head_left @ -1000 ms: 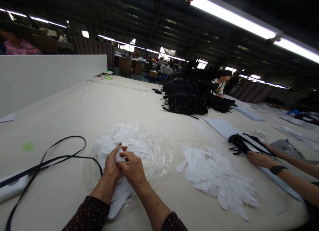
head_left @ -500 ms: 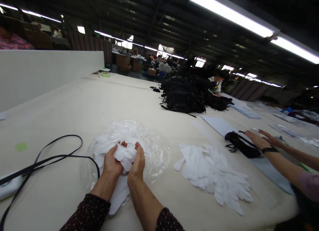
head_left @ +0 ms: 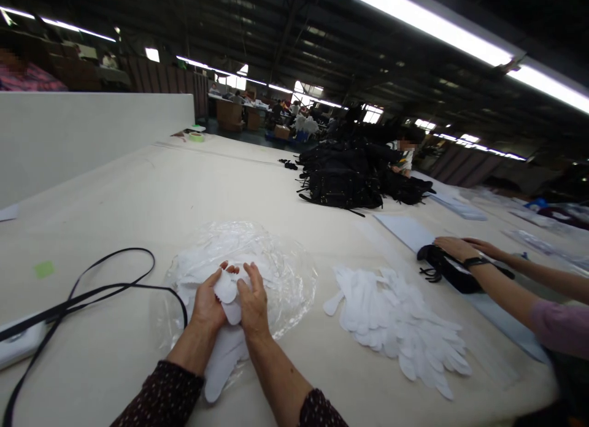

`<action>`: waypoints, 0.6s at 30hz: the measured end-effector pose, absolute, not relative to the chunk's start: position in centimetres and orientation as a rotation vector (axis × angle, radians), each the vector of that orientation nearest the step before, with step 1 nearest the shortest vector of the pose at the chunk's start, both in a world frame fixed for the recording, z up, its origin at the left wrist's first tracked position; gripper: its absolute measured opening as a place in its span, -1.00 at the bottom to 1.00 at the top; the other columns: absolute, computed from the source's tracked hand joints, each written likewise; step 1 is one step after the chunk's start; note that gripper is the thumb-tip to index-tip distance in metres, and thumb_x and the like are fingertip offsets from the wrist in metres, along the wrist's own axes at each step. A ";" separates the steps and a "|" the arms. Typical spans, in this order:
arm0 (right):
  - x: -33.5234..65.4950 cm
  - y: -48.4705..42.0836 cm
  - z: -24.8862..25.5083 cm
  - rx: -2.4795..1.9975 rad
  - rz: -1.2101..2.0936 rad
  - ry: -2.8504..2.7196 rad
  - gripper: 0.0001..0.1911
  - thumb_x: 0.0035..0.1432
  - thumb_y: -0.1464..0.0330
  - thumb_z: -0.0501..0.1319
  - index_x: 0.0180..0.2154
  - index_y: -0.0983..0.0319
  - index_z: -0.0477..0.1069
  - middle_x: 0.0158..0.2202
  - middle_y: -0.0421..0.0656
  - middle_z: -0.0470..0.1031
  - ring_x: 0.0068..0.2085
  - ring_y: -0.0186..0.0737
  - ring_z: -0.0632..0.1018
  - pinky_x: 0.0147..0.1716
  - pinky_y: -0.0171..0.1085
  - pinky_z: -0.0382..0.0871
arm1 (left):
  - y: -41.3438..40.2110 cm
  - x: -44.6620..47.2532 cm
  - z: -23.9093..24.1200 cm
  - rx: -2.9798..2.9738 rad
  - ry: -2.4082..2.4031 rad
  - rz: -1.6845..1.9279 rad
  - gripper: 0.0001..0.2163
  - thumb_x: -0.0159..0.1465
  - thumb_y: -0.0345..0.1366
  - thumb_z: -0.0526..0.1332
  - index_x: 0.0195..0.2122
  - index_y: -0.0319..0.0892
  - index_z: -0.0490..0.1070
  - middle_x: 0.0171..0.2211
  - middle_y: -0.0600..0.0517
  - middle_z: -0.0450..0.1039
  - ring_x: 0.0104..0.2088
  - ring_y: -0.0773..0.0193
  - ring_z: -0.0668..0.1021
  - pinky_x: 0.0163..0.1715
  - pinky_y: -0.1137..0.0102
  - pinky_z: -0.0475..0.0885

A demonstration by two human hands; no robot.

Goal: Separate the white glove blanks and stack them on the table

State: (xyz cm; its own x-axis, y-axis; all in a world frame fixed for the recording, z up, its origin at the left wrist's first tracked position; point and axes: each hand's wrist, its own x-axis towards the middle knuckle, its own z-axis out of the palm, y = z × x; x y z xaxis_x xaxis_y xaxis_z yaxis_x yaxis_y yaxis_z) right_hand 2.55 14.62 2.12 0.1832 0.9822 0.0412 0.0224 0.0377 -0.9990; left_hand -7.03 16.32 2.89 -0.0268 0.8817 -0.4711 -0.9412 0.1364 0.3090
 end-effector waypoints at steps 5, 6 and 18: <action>5.2 12.5 3.7 -1.201 0.887 -1.289 -0.60 0.14 0.31 0.26 0.04 0.07 0.48 0.24 -0.14 0.35 0.26 -0.07 0.34 0.20 -0.07 0.30 | 16.6 -8.3 3.2 -0.137 0.684 1.513 -0.83 0.29 -0.47 0.12 -0.26 -0.22 0.50 -0.38 -0.01 0.56 -0.38 0.27 0.63 -0.35 0.35 0.61; 5.7 11.8 3.9 -1.185 0.860 -1.378 -0.60 0.12 0.31 0.28 0.03 0.06 0.48 0.22 -0.13 0.38 0.24 -0.06 0.37 0.14 -0.08 0.36 | 16.7 -8.4 3.2 -0.140 0.698 1.515 -0.84 0.29 -0.47 0.12 -0.27 -0.23 0.51 -0.37 -0.02 0.57 -0.38 0.26 0.63 -0.36 0.35 0.61; 5.7 10.8 4.0 -1.036 0.664 -1.965 -0.72 0.29 0.39 0.10 -0.11 0.07 0.56 -0.14 -0.11 0.58 -0.10 -0.15 0.56 -0.03 -0.16 0.43 | 16.2 -7.3 2.8 -0.125 0.759 1.449 -0.82 0.31 -0.44 0.10 -0.25 -0.26 0.52 -0.30 -0.09 0.57 -0.29 0.21 0.65 -0.35 0.35 0.61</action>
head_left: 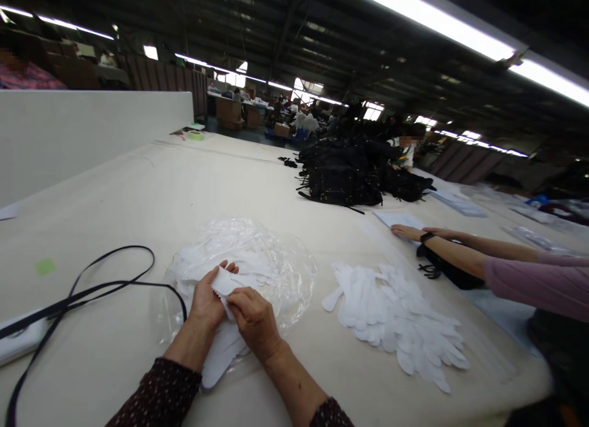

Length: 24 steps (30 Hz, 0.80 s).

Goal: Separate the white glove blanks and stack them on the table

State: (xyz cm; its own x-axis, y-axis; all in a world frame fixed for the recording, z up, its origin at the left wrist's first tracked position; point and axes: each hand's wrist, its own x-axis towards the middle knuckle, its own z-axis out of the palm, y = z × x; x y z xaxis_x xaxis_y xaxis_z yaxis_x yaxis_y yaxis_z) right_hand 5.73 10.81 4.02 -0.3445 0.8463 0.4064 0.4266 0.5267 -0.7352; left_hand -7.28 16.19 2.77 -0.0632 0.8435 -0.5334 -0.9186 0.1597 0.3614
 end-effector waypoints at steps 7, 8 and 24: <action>7.7 12.5 3.9 -1.187 0.656 -1.561 -0.74 0.18 0.34 0.21 -0.09 0.10 0.55 0.04 -0.11 0.53 0.03 -0.11 0.52 -0.06 -0.18 0.47 | 16.0 -7.4 2.7 -0.099 0.765 1.439 -0.82 0.30 -0.46 0.12 -0.19 -0.24 0.51 -0.25 -0.08 0.58 -0.27 0.19 0.65 -0.35 0.33 0.62; 7.9 12.7 3.8 -1.248 0.679 -1.545 -0.72 0.16 0.34 0.22 -0.08 0.09 0.55 0.05 -0.13 0.53 0.00 -0.12 0.54 -0.10 -0.19 0.48 | 16.0 -7.5 2.7 -0.095 0.764 1.436 -0.82 0.30 -0.46 0.13 -0.18 -0.24 0.51 -0.23 -0.09 0.58 -0.26 0.18 0.65 -0.35 0.32 0.62; 7.0 15.1 5.8 -1.336 0.867 -1.714 -0.86 -0.01 0.45 0.24 -0.39 0.14 0.57 -0.34 -0.24 0.60 -0.29 -0.27 0.55 -0.19 -0.28 0.38 | 15.3 -7.2 2.8 -0.012 0.726 1.354 -0.79 0.31 -0.48 0.10 -0.10 -0.20 0.47 -0.20 -0.09 0.61 -0.26 0.16 0.67 -0.30 0.29 0.64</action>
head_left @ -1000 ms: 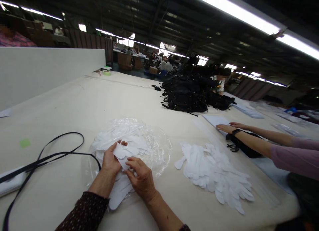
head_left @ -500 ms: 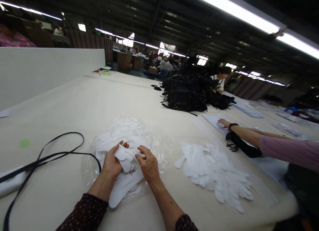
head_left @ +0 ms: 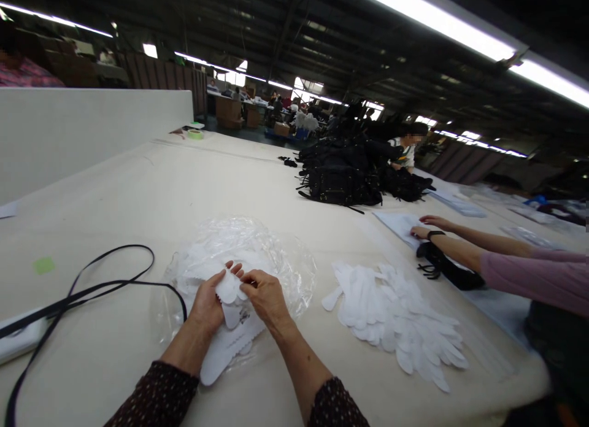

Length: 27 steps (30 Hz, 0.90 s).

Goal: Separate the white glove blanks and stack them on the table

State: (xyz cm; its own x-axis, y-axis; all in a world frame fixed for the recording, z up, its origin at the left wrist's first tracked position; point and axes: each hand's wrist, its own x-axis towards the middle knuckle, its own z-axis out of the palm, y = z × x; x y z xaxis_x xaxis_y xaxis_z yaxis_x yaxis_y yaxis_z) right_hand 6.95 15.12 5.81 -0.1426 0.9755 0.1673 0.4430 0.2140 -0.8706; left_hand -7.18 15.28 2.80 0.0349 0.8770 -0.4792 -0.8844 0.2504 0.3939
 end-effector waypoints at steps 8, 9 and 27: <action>5.8 15.6 3.6 -1.312 1.140 -1.490 -0.90 -0.06 0.41 0.28 -0.40 0.18 0.55 -0.40 -0.25 0.59 -0.36 -0.27 0.54 -0.31 -0.31 0.39 | 14.9 -7.0 3.2 0.036 0.672 1.292 -0.80 0.32 -0.45 0.10 -0.09 -0.21 0.45 -0.26 -0.09 0.61 -0.32 0.14 0.67 -0.33 0.24 0.64; 5.7 15.6 3.5 -1.317 1.107 -1.525 -0.90 -0.06 0.41 0.29 -0.40 0.17 0.56 -0.37 -0.25 0.60 -0.33 -0.26 0.55 -0.28 -0.31 0.39 | 14.8 -6.9 3.2 0.043 0.667 1.286 -0.80 0.33 -0.45 0.09 -0.09 -0.21 0.45 -0.27 -0.09 0.61 -0.33 0.14 0.66 -0.33 0.24 0.64; 6.8 18.0 5.6 -1.299 1.783 -1.296 -0.62 -0.05 0.10 0.39 -0.51 0.23 0.36 -0.74 -0.33 0.26 -0.70 -0.40 0.25 -0.69 -0.35 0.12 | 13.1 -7.0 4.6 0.423 0.837 0.902 -0.87 0.16 -0.40 0.35 -0.29 -0.36 0.57 -0.42 -0.16 0.63 -0.48 0.20 0.62 -0.44 0.39 0.55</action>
